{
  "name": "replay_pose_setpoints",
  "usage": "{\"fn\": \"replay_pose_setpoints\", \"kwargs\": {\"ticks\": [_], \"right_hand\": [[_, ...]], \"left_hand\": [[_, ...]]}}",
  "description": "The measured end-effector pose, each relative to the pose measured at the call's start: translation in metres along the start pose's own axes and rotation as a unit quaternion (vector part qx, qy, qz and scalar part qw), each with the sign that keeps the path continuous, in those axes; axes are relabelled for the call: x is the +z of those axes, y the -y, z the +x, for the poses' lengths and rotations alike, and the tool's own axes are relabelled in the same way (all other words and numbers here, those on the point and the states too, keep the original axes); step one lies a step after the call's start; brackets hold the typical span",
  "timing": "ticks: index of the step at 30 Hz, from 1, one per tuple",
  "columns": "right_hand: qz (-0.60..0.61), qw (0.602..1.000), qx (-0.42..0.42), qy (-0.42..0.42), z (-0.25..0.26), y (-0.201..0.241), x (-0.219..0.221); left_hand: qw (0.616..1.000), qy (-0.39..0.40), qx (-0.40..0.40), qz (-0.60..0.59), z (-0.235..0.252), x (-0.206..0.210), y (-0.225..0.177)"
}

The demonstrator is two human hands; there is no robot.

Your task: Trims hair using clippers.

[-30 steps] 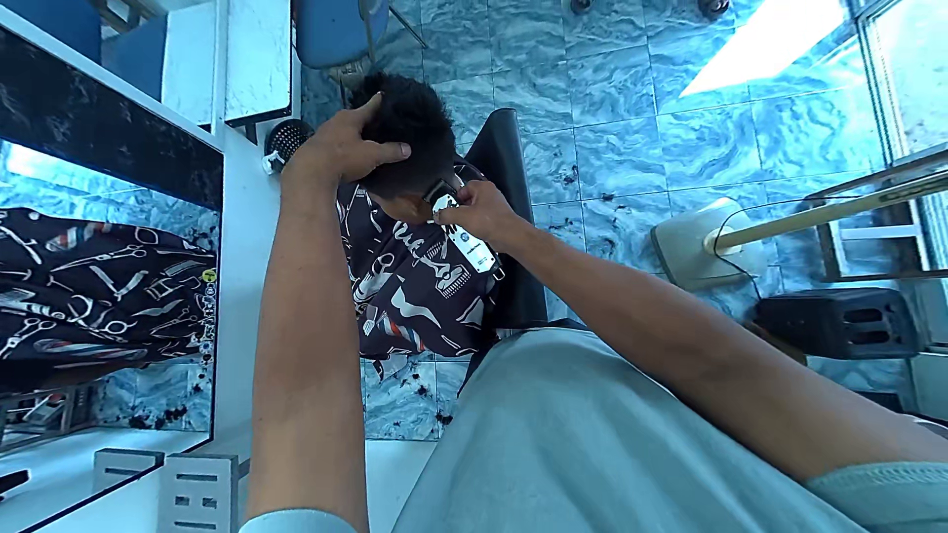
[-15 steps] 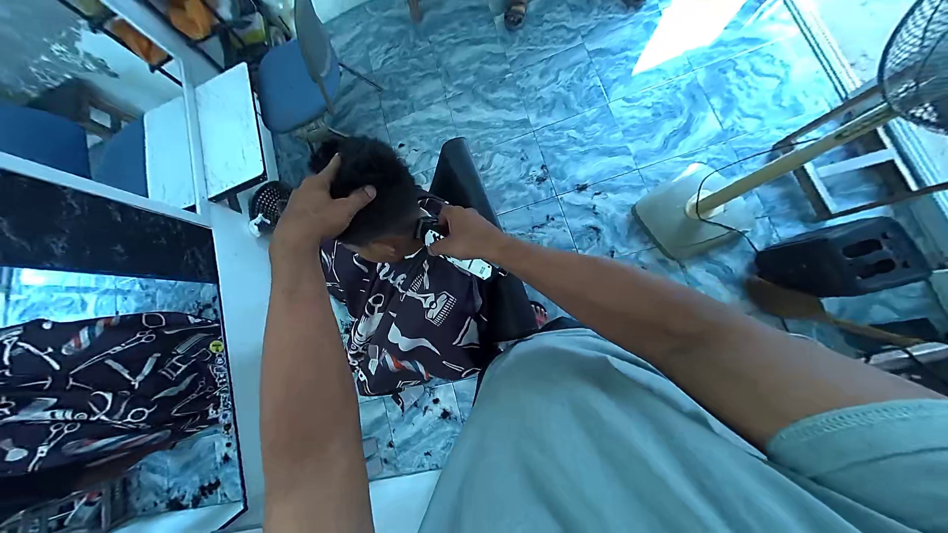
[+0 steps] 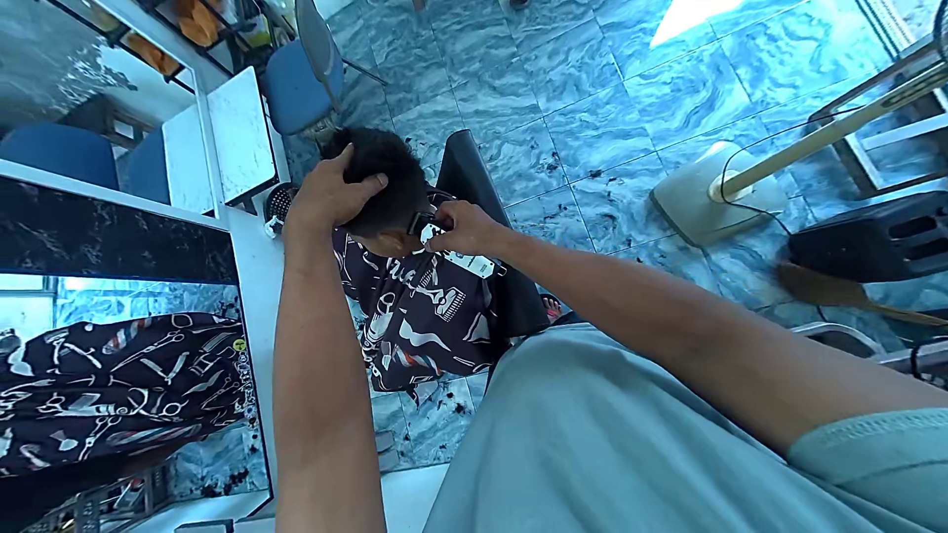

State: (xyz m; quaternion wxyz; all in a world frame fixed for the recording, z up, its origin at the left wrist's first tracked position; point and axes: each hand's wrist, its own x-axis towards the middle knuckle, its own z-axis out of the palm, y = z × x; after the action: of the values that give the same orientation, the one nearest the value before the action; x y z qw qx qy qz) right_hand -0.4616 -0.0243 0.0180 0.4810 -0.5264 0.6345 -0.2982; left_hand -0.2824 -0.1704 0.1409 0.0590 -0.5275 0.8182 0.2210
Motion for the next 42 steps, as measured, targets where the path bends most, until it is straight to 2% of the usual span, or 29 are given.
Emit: {"fn": "replay_pose_setpoints", "kwargs": {"ticks": [3,7,10,12,17,20,24,28,31,35,42], "right_hand": [[-0.022,0.999,0.030,0.005,0.002,0.000,-0.003],[0.044,0.999,0.010,0.001,0.001,0.001,-0.003],[-0.058,0.996,0.068,-0.009,0.004,-0.002,-0.009],[-0.084,0.992,0.089,-0.009,0.006,-0.007,-0.013],[-0.063,0.998,-0.013,-0.003,0.009,-0.008,-0.013],[-0.075,0.997,0.005,-0.002,0.007,-0.007,-0.013],[-0.029,0.999,-0.015,-0.005,0.002,0.001,-0.008],[-0.030,0.999,0.020,-0.009,-0.003,0.011,-0.002],[0.011,1.000,0.013,-0.018,-0.008,0.014,0.003],[0.016,0.998,0.057,-0.026,-0.010,0.015,0.007],[0.074,0.995,0.064,-0.030,-0.009,0.016,0.014]], "left_hand": [[1.000,0.002,0.000,-0.007,0.000,-0.001,0.001],[1.000,0.004,0.001,-0.024,0.000,0.000,0.002],[1.000,-0.001,0.001,-0.028,0.000,0.000,0.002],[1.000,0.001,0.000,-0.027,-0.001,0.000,0.001],[1.000,0.002,0.005,-0.030,-0.001,0.000,0.002],[1.000,0.003,0.005,-0.029,0.000,0.000,0.002],[1.000,0.004,0.001,-0.023,-0.002,-0.001,0.000],[1.000,0.007,-0.009,-0.013,-0.003,-0.002,-0.003],[1.000,0.006,-0.006,-0.016,-0.003,-0.001,-0.001],[1.000,0.004,-0.007,-0.016,-0.004,-0.002,-0.001],[1.000,0.008,-0.007,-0.019,-0.004,-0.002,-0.001]]}}
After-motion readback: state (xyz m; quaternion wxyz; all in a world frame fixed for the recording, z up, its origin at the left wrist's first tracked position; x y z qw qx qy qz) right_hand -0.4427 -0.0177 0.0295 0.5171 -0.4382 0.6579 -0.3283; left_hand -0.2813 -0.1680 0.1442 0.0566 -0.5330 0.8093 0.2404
